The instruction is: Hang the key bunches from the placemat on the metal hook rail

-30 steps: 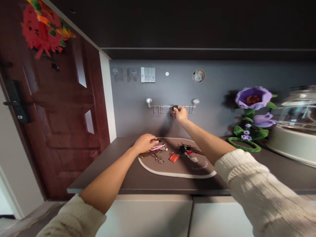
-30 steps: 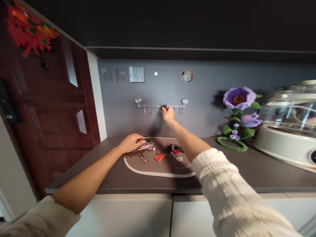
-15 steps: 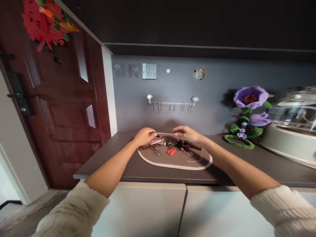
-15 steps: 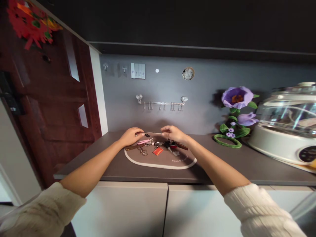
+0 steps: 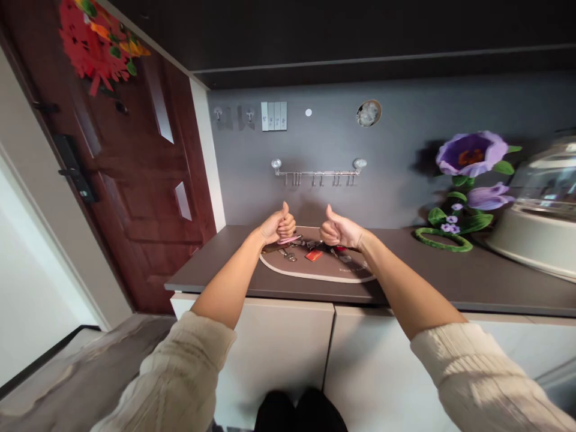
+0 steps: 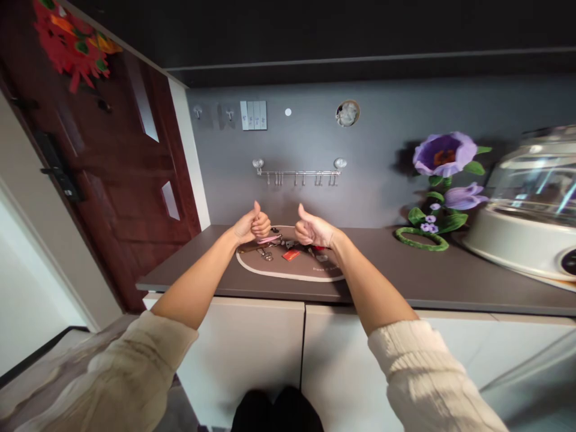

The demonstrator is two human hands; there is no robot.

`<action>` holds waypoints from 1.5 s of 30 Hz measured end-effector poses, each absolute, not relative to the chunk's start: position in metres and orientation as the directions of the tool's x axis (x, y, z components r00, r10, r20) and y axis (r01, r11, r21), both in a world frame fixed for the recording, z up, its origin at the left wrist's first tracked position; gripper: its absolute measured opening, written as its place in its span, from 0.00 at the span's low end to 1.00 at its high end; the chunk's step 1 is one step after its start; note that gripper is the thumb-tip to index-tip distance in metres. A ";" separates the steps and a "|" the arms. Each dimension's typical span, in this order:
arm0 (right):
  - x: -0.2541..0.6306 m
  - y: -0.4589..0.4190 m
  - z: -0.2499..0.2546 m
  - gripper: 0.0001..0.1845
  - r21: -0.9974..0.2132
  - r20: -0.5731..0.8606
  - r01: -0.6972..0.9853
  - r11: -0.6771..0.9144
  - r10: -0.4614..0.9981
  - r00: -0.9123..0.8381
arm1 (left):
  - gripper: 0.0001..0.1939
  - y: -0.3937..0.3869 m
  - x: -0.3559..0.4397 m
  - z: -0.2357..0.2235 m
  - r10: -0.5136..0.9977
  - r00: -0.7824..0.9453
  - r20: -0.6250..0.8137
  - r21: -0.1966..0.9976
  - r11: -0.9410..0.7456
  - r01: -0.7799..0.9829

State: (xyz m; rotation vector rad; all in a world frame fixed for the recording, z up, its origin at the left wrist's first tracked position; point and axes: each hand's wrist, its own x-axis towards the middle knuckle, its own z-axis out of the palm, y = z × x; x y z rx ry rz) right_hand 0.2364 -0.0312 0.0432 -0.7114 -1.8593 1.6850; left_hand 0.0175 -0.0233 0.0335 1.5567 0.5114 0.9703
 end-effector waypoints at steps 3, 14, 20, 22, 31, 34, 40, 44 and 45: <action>0.242 -0.024 0.024 0.36 -0.998 0.030 -0.064 -0.018 0.732 -0.681 | 0.34 -0.022 0.014 0.019 0.833 0.519 0.193 0.976 -0.109 -0.189; 0.255 -0.022 0.005 0.35 -0.977 -0.011 -0.151 -0.152 0.739 -0.673 | 0.35 -0.019 0.003 0.002 0.839 0.543 0.026 0.987 0.063 -0.145; 0.253 -0.024 0.004 0.35 -0.979 -0.016 -0.144 -0.145 0.755 -0.655 | 0.34 -0.018 0.003 -0.001 0.840 0.543 0.015 0.985 0.081 -0.151; 0.252 -0.024 0.004 0.36 -0.978 -0.014 -0.147 -0.146 0.755 -0.655 | 0.34 -0.018 0.002 -0.001 0.828 0.560 0.031 0.982 0.079 -0.172; 0.248 -0.021 0.008 0.34 -0.983 0.097 -0.184 -0.021 0.785 -0.612 | 0.28 -0.012 0.004 0.004 0.872 0.410 0.267 0.944 -0.153 -0.291; 0.239 -0.019 0.014 0.30 -0.980 0.188 -0.158 0.121 0.824 -0.534 | 0.22 -0.004 0.002 0.007 0.904 0.204 0.376 0.921 -0.339 -0.193; 0.209 -0.013 0.035 0.18 -0.939 0.341 -0.072 0.337 0.884 -0.320 | 0.14 0.006 0.000 0.017 0.825 0.058 0.562 0.780 -0.552 0.295; 0.193 -0.004 0.036 0.15 -0.899 0.426 -0.021 0.437 0.865 -0.267 | 0.10 0.006 0.006 0.010 0.774 0.101 0.625 0.618 -0.569 0.542; 0.191 -0.002 0.033 0.14 -0.890 0.442 0.002 0.457 0.861 -0.253 | 0.09 0.006 0.007 0.006 0.762 0.142 0.631 0.564 -0.577 0.590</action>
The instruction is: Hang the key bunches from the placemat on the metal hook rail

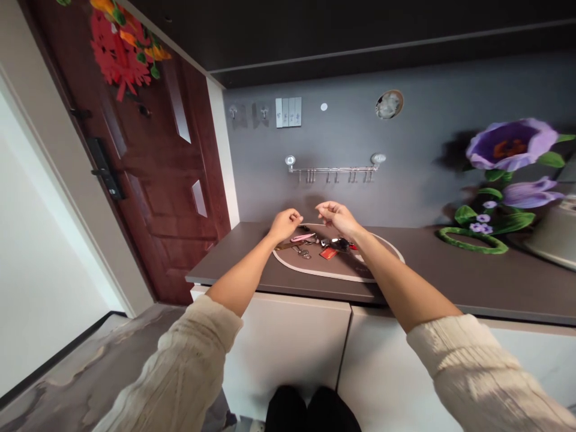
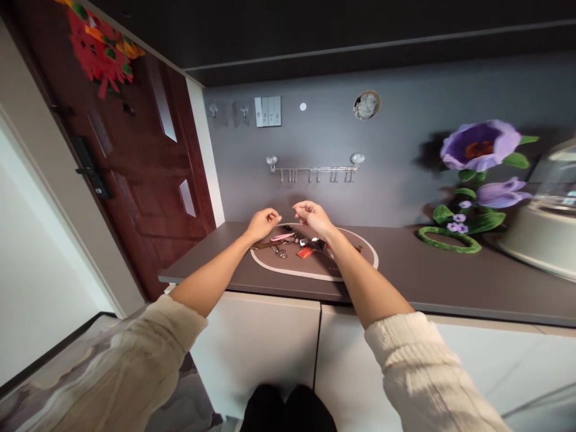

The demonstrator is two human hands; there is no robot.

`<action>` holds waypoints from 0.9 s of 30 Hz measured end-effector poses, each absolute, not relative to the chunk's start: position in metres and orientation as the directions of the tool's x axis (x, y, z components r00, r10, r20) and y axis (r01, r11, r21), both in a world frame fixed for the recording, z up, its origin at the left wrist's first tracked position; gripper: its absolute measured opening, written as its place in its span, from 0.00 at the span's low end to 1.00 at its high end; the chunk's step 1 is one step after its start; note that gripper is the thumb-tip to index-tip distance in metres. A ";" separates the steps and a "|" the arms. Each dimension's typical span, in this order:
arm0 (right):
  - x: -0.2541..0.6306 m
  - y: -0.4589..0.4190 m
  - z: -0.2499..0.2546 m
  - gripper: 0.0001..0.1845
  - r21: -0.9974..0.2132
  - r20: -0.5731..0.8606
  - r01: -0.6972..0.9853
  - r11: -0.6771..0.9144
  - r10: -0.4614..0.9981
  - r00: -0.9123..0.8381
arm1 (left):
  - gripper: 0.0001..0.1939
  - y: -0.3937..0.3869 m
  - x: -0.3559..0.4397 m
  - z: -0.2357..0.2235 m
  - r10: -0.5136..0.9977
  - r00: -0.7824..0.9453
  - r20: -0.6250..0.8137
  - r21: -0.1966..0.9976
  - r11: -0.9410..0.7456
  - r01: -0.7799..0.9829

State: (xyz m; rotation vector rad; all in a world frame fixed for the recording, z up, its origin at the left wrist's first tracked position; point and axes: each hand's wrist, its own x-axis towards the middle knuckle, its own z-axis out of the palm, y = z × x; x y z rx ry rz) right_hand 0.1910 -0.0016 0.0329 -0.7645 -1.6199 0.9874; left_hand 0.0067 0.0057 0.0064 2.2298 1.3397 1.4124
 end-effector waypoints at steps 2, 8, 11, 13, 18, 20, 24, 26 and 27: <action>0.190 0.003 0.023 0.13 -0.868 0.463 0.077 0.490 0.857 -0.228 | 0.09 0.005 0.006 0.000 0.732 0.259 0.630 0.429 -0.607 0.669; 0.193 0.012 0.001 0.05 -0.603 0.547 0.519 0.605 0.788 -0.283 | 0.16 0.005 0.000 -0.008 0.697 0.484 0.529 0.191 -0.653 0.732; 0.193 0.013 0.000 0.04 -0.432 0.580 0.648 0.627 0.743 -0.333 | 0.18 0.007 0.000 -0.009 0.701 0.525 0.483 0.191 -0.670 0.718; 0.193 0.014 0.001 0.05 -0.389 0.588 0.692 0.609 0.742 -0.322 | 0.17 0.008 0.000 -0.010 0.703 0.551 0.450 0.197 -0.680 0.707; 0.192 0.017 0.000 0.06 -0.372 0.600 0.733 0.570 0.750 -0.278 | 0.16 0.008 0.000 -0.010 0.697 0.553 0.456 0.206 -0.687 0.697; 0.190 0.018 -0.001 0.07 -0.375 0.593 0.736 0.564 0.756 -0.277 | 0.17 0.008 0.000 -0.008 0.694 0.542 0.474 0.182 -0.679 0.711; 0.187 0.015 -0.002 0.07 -0.373 0.570 0.745 0.553 0.770 -0.287 | 0.16 0.007 -0.002 -0.003 0.683 0.495 0.537 0.130 -0.647 0.751; 0.185 0.014 -0.001 0.07 -0.377 0.564 0.746 0.548 0.775 -0.285 | 0.15 0.006 -0.002 -0.001 0.681 0.457 0.572 0.139 -0.630 0.764; 0.184 0.014 -0.001 0.07 -0.380 0.565 0.745 0.548 0.775 -0.282 | 0.15 0.006 -0.003 0.000 0.680 0.436 0.589 0.151 -0.623 0.767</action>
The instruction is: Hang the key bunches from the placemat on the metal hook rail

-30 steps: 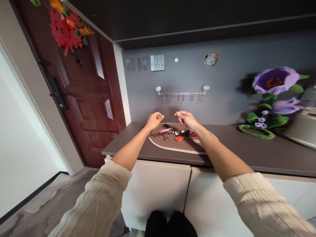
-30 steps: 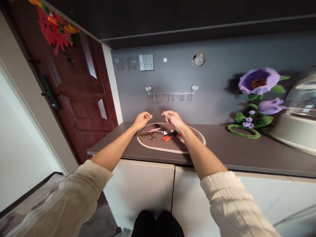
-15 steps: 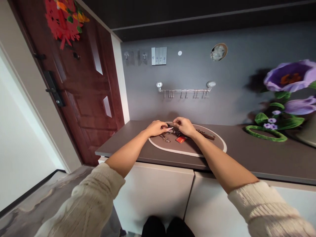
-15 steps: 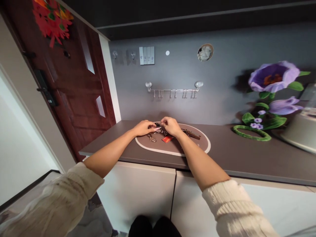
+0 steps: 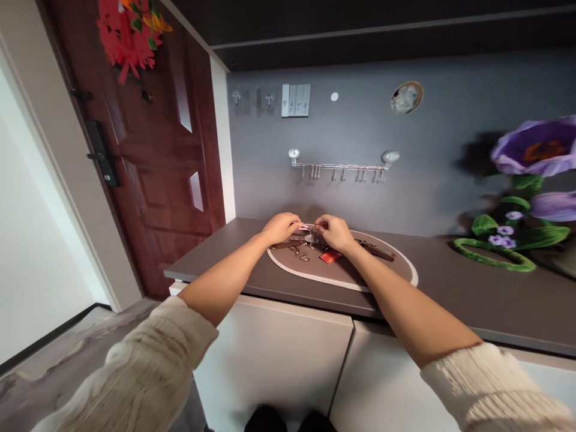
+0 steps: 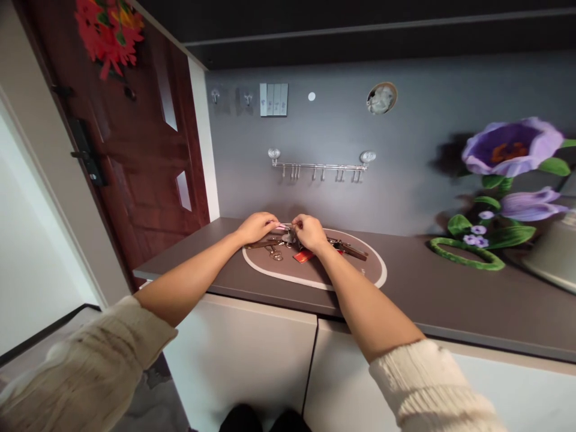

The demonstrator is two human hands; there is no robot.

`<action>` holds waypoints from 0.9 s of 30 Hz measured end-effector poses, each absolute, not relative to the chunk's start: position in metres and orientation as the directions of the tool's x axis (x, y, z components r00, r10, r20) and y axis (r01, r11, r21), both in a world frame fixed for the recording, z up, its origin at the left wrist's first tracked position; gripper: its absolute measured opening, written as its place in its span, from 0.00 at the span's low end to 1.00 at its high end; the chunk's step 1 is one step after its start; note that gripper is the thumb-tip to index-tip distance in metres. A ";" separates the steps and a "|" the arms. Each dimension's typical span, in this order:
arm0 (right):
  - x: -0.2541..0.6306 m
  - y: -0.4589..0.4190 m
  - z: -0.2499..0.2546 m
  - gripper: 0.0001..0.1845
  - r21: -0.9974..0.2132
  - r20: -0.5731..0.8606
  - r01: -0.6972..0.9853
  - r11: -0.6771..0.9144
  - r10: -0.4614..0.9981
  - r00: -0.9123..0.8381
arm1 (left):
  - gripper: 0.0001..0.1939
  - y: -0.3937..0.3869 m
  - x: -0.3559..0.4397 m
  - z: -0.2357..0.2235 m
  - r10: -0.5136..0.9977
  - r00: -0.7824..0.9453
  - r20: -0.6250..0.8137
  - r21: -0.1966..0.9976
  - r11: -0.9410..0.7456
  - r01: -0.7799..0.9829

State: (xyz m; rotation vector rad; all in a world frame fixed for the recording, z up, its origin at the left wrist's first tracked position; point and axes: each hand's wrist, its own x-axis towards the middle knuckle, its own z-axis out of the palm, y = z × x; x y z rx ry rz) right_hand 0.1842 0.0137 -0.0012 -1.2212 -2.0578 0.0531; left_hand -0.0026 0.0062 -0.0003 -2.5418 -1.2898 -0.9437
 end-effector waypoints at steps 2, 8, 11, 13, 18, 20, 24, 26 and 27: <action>0.183 0.014 -0.001 0.08 -0.388 0.578 0.738 0.552 0.769 -0.271 | 0.15 0.006 -0.003 0.001 0.676 0.394 0.623 0.184 -0.616 0.766; 0.182 0.019 -0.002 0.10 -0.393 0.651 0.707 0.588 0.721 -0.237 | 0.15 0.005 -0.003 0.005 0.690 0.237 0.684 0.372 -0.609 0.700; 0.181 0.019 -0.002 0.09 -0.385 0.685 0.682 0.622 0.688 -0.241 | 0.15 0.004 -0.003 0.005 0.739 0.130 0.661 0.526 -0.580 0.622; 0.181 0.018 -0.002 0.09 -0.377 0.703 0.665 0.645 0.667 -0.248 | 0.16 0.005 -0.003 0.006 0.759 0.073 0.648 0.604 -0.569 0.559; 0.177 0.011 0.000 0.08 -0.362 0.719 0.638 0.680 0.639 -0.273 | 0.17 0.007 -0.003 0.006 0.797 0.021 0.603 0.743 -0.572 0.348; 0.176 0.009 0.001 0.08 -0.360 0.721 0.627 0.691 0.632 -0.283 | 0.18 0.007 -0.002 0.006 0.802 0.026 0.597 0.768 -0.581 0.269; 0.173 0.006 0.001 0.08 -0.377 0.727 0.601 0.705 0.627 -0.279 | 0.18 0.005 -0.001 0.006 0.797 0.039 0.602 0.783 -0.599 0.166; 0.172 0.006 0.000 0.09 -0.382 0.737 0.588 0.713 0.619 -0.272 | 0.18 0.005 -0.001 0.006 0.794 0.054 0.605 0.784 -0.606 0.136; 0.172 0.006 0.000 0.09 -0.377 0.744 0.583 0.720 0.610 -0.272 | 0.18 0.004 0.000 0.006 0.793 0.064 0.606 0.783 -0.609 0.125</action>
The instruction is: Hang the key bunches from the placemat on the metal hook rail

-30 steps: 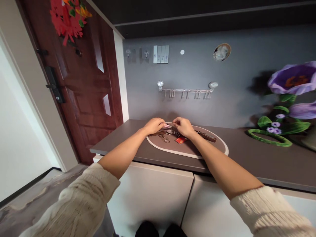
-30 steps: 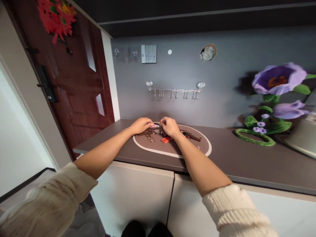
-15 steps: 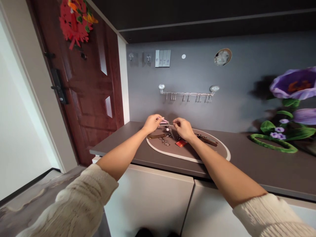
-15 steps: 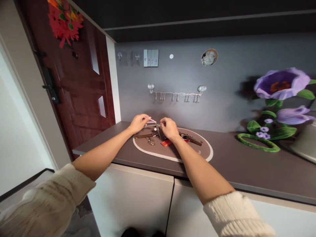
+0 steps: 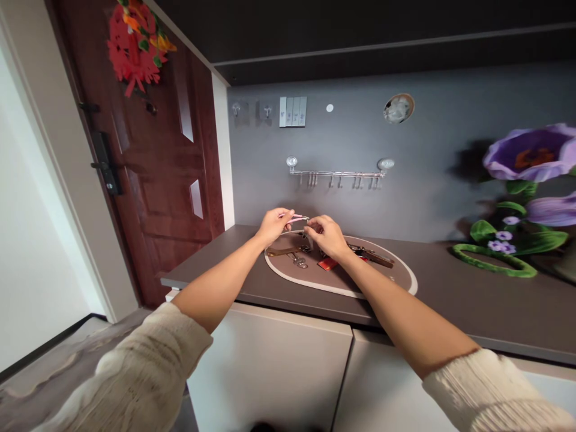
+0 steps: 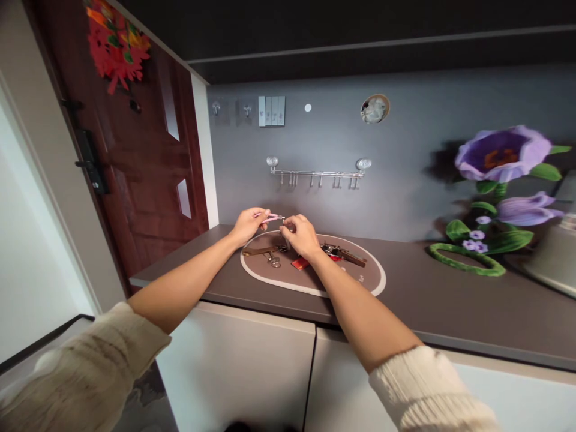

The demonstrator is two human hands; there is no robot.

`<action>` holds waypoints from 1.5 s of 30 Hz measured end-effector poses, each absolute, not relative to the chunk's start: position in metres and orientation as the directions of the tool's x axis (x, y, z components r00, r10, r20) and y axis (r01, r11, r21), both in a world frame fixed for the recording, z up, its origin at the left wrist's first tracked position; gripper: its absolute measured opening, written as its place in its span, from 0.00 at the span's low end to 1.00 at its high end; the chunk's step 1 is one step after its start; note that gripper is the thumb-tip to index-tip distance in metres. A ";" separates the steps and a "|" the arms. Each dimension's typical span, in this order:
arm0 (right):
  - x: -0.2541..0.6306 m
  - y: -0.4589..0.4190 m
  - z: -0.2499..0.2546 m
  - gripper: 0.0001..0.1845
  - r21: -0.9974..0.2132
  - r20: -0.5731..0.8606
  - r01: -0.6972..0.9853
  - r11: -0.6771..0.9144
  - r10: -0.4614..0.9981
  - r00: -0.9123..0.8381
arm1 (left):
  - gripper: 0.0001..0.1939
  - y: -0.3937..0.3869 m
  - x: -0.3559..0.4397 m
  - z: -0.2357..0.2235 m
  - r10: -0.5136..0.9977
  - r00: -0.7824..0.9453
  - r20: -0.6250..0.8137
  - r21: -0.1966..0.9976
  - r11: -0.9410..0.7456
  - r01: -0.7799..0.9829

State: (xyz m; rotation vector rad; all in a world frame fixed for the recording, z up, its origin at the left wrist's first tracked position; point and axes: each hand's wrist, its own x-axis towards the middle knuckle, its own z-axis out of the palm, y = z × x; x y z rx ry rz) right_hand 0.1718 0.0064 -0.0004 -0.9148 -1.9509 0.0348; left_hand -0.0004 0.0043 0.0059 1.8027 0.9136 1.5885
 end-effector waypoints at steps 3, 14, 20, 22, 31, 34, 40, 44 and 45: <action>0.172 0.008 -0.001 0.07 -0.345 0.773 0.567 0.748 0.569 -0.280 | 0.19 0.004 0.000 0.006 0.796 0.071 0.601 0.789 -0.605 0.106; 0.176 0.010 0.005 0.11 -0.377 0.822 0.527 0.762 0.538 -0.189 | 0.19 0.010 0.001 0.000 0.851 -0.007 0.526 0.817 -0.503 0.283; 0.178 0.005 0.008 0.14 -0.391 0.831 0.535 0.749 0.537 -0.144 | 0.21 0.001 0.004 0.002 0.717 0.052 0.695 0.530 -0.560 0.636; 0.179 0.005 0.009 0.14 -0.374 0.828 0.550 0.746 0.536 -0.163 | 0.21 -0.003 0.005 0.004 0.655 0.086 0.750 0.444 -0.596 0.670; 0.180 0.009 0.012 0.11 -0.211 0.852 0.658 0.723 0.466 -0.238 | 0.14 -0.007 0.012 0.006 0.613 0.145 0.777 0.417 -0.673 0.611; 0.178 0.009 0.012 0.12 -0.203 0.847 0.649 0.733 0.464 -0.258 | 0.13 -0.008 0.012 0.006 0.597 0.168 0.784 0.391 -0.687 0.613; 0.175 0.004 0.014 0.12 -0.263 0.836 0.583 0.769 0.483 -0.261 | 0.12 -0.006 0.009 0.007 0.564 0.226 0.795 0.314 -0.700 0.641; 0.172 0.000 0.014 0.13 -0.345 0.814 0.543 0.765 0.532 -0.233 | 0.15 -0.007 0.010 0.008 0.559 0.253 0.790 0.280 -0.694 0.663; 0.171 -0.001 0.013 0.13 -0.370 0.808 0.531 0.762 0.547 -0.221 | 0.15 -0.008 0.010 0.008 0.559 0.258 0.788 0.274 -0.694 0.666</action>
